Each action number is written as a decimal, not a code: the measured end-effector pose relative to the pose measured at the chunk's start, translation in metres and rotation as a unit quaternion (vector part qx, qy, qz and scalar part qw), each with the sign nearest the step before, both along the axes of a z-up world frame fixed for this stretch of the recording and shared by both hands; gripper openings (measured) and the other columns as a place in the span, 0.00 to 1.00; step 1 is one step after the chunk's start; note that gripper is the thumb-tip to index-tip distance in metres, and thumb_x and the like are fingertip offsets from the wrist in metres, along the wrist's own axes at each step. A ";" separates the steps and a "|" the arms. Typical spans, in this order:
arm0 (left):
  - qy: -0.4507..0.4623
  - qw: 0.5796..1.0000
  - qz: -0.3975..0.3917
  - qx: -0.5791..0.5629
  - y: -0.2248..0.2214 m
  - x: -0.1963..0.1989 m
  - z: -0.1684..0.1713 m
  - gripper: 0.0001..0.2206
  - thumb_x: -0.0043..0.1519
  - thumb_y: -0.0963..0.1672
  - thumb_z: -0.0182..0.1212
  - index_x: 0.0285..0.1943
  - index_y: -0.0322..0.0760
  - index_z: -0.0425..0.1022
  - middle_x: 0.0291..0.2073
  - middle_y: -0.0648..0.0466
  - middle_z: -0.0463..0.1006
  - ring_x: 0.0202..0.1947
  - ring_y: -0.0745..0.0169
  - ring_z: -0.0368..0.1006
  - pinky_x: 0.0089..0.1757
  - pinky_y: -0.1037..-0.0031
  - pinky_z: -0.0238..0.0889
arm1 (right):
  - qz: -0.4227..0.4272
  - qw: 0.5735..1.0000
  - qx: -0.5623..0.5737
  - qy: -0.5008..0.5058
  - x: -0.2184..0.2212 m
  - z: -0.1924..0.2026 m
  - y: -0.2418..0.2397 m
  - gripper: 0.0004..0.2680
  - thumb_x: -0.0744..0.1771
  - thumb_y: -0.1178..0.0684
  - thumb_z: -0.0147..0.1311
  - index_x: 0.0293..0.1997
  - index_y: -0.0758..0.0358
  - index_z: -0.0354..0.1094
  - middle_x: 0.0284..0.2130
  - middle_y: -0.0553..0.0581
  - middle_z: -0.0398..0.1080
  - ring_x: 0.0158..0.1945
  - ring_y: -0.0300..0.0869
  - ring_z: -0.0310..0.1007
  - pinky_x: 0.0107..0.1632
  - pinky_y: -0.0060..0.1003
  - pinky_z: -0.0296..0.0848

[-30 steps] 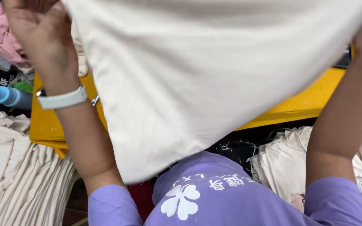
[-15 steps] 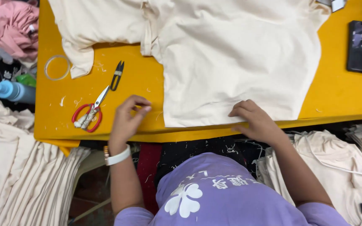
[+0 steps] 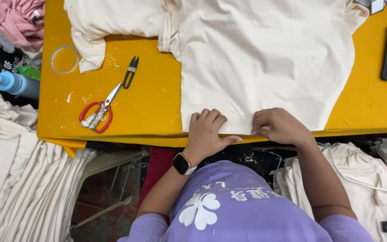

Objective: Trimming excess fabric and loose threads from the hems of t-shirts using scissors at a quality control workstation.

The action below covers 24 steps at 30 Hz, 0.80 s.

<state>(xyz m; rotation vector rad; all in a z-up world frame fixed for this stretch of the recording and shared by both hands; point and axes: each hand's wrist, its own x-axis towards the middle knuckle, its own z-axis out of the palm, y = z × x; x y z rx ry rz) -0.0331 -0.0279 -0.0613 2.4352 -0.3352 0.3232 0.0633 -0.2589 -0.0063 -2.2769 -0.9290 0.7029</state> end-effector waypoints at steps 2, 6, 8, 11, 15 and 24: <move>0.007 1.000 0.013 0.000 0.001 0.001 0.002 0.33 0.54 0.65 0.58 0.44 0.35 0.76 0.37 0.52 0.70 0.42 0.51 0.68 0.45 0.55 0.59 | 0.001 0.995 0.103 -0.018 0.002 0.001 -0.003 0.02 0.62 0.59 0.61 0.30 0.65 0.77 0.31 0.62 0.79 0.38 0.62 0.79 0.44 0.55 0.74; -0.043 0.993 0.090 0.057 0.014 0.000 -0.031 0.21 0.54 0.50 0.71 0.51 0.38 0.73 0.44 0.51 0.68 0.46 0.48 0.68 0.44 0.55 0.60 | -0.132 0.929 0.323 -0.125 0.023 -0.020 -0.066 0.05 0.66 0.56 0.61 0.37 0.68 0.76 0.38 0.64 0.75 0.47 0.57 0.75 0.53 0.49 0.71; -0.125 0.980 0.143 0.058 0.022 -0.006 -0.040 0.18 0.54 0.34 0.52 0.52 0.38 0.74 0.44 0.52 0.66 0.45 0.52 0.65 0.44 0.63 0.54 | -0.207 0.860 0.307 -0.351 0.036 -0.024 -0.105 0.03 0.70 0.65 0.66 0.41 0.73 0.75 0.41 0.68 0.75 0.51 0.63 0.73 0.62 0.52 0.68; -0.109 0.990 0.061 0.062 0.018 -0.017 -0.036 0.17 0.54 0.39 0.57 0.53 0.43 0.76 0.45 0.55 0.71 0.48 0.55 0.67 0.47 0.60 0.53 | -0.224 0.858 0.104 -0.450 0.044 -0.033 -0.126 0.04 0.72 0.64 0.70 0.45 0.60 0.80 0.42 0.54 0.74 0.51 0.53 0.69 0.57 0.44 0.64; -0.117 0.991 0.057 0.029 0.015 -0.015 -0.011 0.13 0.62 0.49 0.59 0.50 0.41 0.76 0.46 0.55 0.76 0.45 0.55 0.70 0.44 0.61 0.53 | -0.228 0.863 0.150 -0.424 0.021 -0.018 -0.050 0.06 0.70 0.69 0.59 0.52 0.71 0.73 0.51 0.69 0.71 0.55 0.60 0.68 0.59 0.51 0.62; 0.085 0.978 0.002 0.191 0.026 0.032 -0.001 0.24 0.70 0.50 0.48 0.73 0.38 0.61 0.71 0.48 0.62 0.72 0.54 0.55 0.61 0.46 0.47 | -0.189 0.932 0.309 -0.030 0.058 -0.081 0.087 0.09 0.68 0.69 0.47 0.52 0.72 0.69 0.43 0.69 0.74 0.50 0.56 0.78 0.54 0.51 0.74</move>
